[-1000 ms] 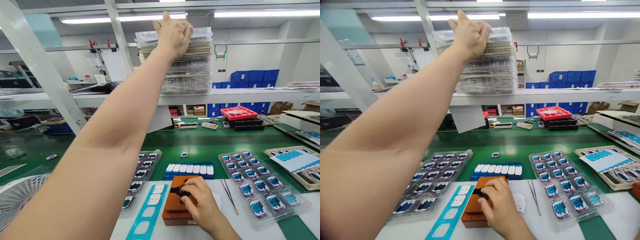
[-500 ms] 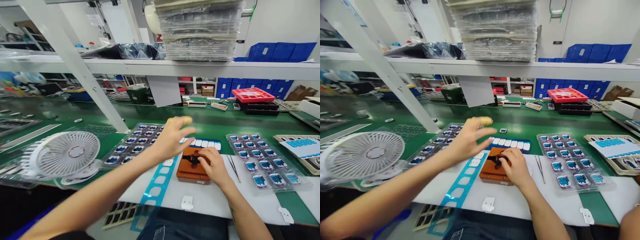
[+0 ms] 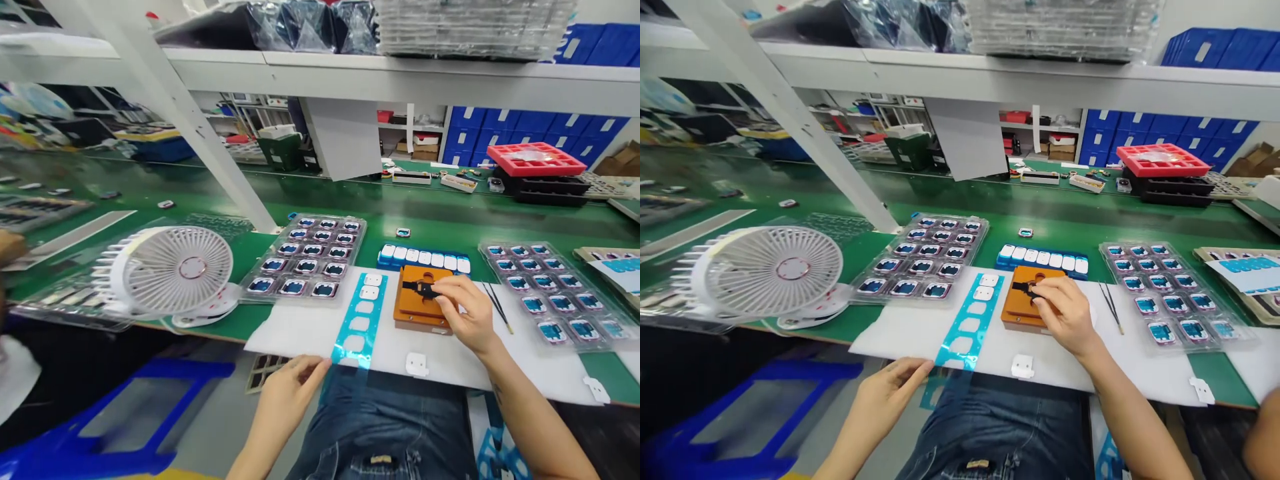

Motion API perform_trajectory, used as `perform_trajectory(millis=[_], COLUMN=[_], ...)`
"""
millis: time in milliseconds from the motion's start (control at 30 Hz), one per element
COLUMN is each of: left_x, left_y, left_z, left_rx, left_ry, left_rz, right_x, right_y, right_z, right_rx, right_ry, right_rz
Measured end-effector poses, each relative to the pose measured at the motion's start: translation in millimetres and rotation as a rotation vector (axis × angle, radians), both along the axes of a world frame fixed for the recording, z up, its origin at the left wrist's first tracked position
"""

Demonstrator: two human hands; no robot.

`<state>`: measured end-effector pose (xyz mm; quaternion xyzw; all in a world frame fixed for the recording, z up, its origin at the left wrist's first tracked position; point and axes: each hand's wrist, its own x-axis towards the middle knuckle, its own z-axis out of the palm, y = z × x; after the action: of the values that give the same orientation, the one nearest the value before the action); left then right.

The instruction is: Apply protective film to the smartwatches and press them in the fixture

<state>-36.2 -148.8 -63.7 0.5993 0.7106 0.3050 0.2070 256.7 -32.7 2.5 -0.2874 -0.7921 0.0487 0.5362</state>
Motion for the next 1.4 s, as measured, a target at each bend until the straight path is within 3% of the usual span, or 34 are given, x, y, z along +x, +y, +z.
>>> perform_trajectory(millis=[133, 200, 300, 367, 433, 533, 633, 700, 800, 900, 1000, 1100, 1200, 1300, 1400], left_x=[5, 6, 2, -9, -26, -54, -73, -76, -62, -28, 12, 42, 55, 58, 57], left_y=[-7, -14, -19, -11, 11, 61, 109, 124, 118, 88, 60, 51, 59, 70, 74], left_z=[-11.1, -11.1, 1.0, 14.8, 27.9, 37.6, 36.9, 36.6, 42.6, 54.1, 60.8, 53.0, 32.3, 11.6, 2.2], left_rx=[0.024, -0.008, -0.122, -0.083, 0.075, 0.291, 0.225, 0.174, 0.225, 0.219, 0.039, -0.105, -0.088, -0.030, 0.002], left_ry=[-0.103, -0.132, -0.139, -0.103, -0.008, 0.255, 0.450, 0.452, 0.278, -0.007, -0.262, -0.415, -0.563, -0.709, -0.753], left_rz=[-0.008, -0.113, -0.384, -0.458, -0.426, -0.354, -0.344, -0.385, -0.411, -0.474, -0.666, -0.746, -0.623, -0.439, -0.363], right_x=[-8, -19, -44, -60, -71, -76, -70, -64, -60, -61, -64, -55, -22, 28, 70], right_y=[-12, -20, -34, -43, -49, -55, -59, -62, -66, -67, -68, -73, -81, -86, -88], right_z=[1.8, -0.8, -11.9, -23.0, -33.9, -43.3, -41.0, -35.6, -27.8, -24.5, -24.7, -25.6, -28.7, -38.8, -52.5], right_rx=[-0.056, -0.096, -0.133, -0.153, -0.171, -0.199, -0.242, -0.273, -0.295, -0.203, -0.115, -0.195, -0.354, -0.492, -0.505], right_ry=[-0.068, -0.137, -0.336, -0.508, -0.636, -0.671, -0.596, -0.515, -0.359, -0.269, -0.303, -0.230, -0.102, -0.103, -0.240], right_rz=[-0.051, -0.027, 0.127, 0.233, 0.283, 0.292, 0.289, 0.289, 0.277, 0.176, 0.146, 0.182, 0.033, -0.301, -0.563])
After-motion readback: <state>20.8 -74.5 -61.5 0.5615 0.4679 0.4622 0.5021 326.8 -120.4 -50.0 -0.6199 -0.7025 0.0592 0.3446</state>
